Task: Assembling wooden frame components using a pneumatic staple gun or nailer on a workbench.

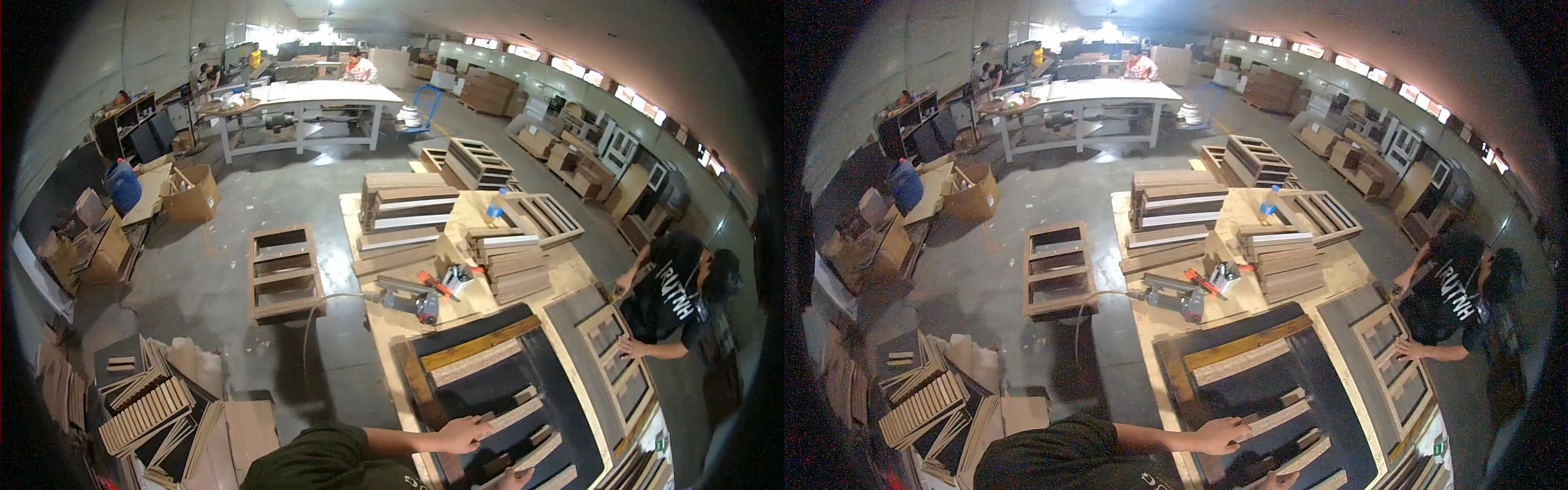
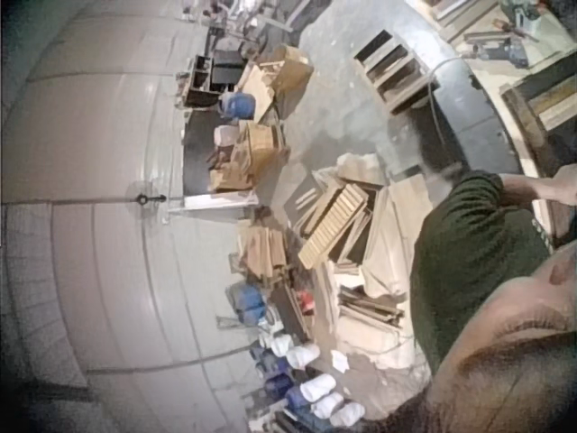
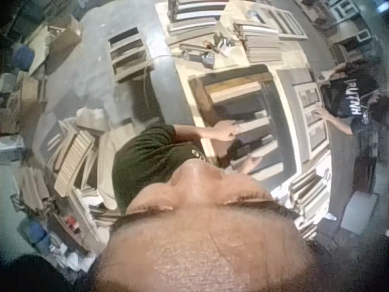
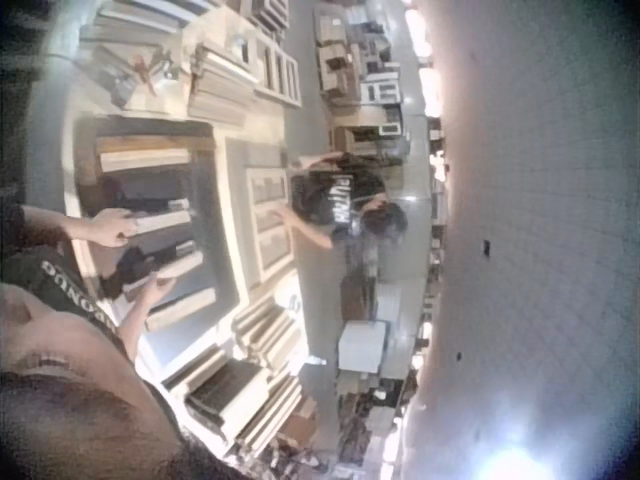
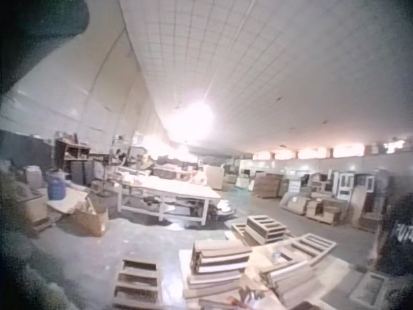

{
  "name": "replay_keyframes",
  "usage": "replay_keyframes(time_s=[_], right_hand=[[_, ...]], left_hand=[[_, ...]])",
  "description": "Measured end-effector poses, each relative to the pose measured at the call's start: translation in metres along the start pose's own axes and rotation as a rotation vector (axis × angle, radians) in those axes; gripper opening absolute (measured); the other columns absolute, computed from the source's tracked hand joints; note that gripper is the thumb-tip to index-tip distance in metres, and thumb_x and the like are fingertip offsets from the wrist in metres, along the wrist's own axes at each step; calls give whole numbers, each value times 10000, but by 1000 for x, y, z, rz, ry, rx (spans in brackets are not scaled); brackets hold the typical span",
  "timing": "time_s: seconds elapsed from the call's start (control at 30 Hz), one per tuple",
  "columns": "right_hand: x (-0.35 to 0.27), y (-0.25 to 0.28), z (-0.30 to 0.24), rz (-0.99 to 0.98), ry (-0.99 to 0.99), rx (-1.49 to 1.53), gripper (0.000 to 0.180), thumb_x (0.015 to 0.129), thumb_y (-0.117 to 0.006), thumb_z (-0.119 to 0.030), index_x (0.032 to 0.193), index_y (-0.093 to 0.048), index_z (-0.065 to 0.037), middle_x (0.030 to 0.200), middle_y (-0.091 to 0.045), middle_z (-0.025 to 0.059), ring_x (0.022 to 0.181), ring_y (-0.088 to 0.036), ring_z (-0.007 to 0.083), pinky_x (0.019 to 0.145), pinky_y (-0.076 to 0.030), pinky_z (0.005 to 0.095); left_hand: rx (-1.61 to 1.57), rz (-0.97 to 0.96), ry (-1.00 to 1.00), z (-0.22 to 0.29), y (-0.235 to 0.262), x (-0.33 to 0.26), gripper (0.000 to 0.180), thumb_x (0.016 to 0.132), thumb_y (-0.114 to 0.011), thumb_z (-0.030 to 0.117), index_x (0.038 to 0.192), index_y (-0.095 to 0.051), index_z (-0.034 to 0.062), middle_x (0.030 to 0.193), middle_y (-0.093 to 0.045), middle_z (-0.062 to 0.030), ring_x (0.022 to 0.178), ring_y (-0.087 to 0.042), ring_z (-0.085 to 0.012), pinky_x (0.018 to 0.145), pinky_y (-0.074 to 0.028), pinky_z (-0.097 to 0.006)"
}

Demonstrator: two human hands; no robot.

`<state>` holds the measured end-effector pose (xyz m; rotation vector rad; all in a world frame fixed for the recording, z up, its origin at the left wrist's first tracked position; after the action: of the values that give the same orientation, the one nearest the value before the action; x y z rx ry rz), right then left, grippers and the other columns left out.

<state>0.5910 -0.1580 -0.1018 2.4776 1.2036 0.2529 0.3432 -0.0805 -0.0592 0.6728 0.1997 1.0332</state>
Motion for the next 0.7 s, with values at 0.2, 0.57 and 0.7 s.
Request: replay_keyframes(time_s=[0.2, 0.57, 0.7], right_hand=[[20, 8, 5, -26, 49, 38, 636, 818, -634, -96, 1362, -329, 29, 1341, -413, 212, 1204, -423, 272, 1035, -339, 378], [7, 8, -34, 247, 246, -654, 447, 714, -680, -272, 1067, -600, -9, 949, -611, 183, 867, -597, 359, 779, -492, 445], [-12, 13, -25, 325, 435, -718, 465, 723, -674, -298, 1086, -595, -18, 1013, -603, 208, 917, -590, 358, 826, -481, 438]], left_hand=[[200, 69, -40, -7, -31, 21, 495, 738, -631, 167, 1194, -443, 117, 1061, -450, -198, 862, -570, -366, 680, -504, -432], [380, 8, -89, -1, -40, 21, 500, 705, -653, 161, 1160, -485, 39, 1172, -417, -199, 1107, -445, -340, 879, -370, -446], [430, 19, -157, 0, -48, 16, 558, 712, -651, 201, 1218, -473, 46, 1325, -350, -204, 1219, -347, -348, 951, -313, -481]])
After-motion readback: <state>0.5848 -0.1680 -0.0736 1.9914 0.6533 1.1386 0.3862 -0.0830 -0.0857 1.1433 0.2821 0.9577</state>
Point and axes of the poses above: each hand's wrist, its own x-axis towards the middle knuckle, its own y-axis out of the back of the hand, z = x × y, the point moved 8 cm from there along x, towards the middle knuckle
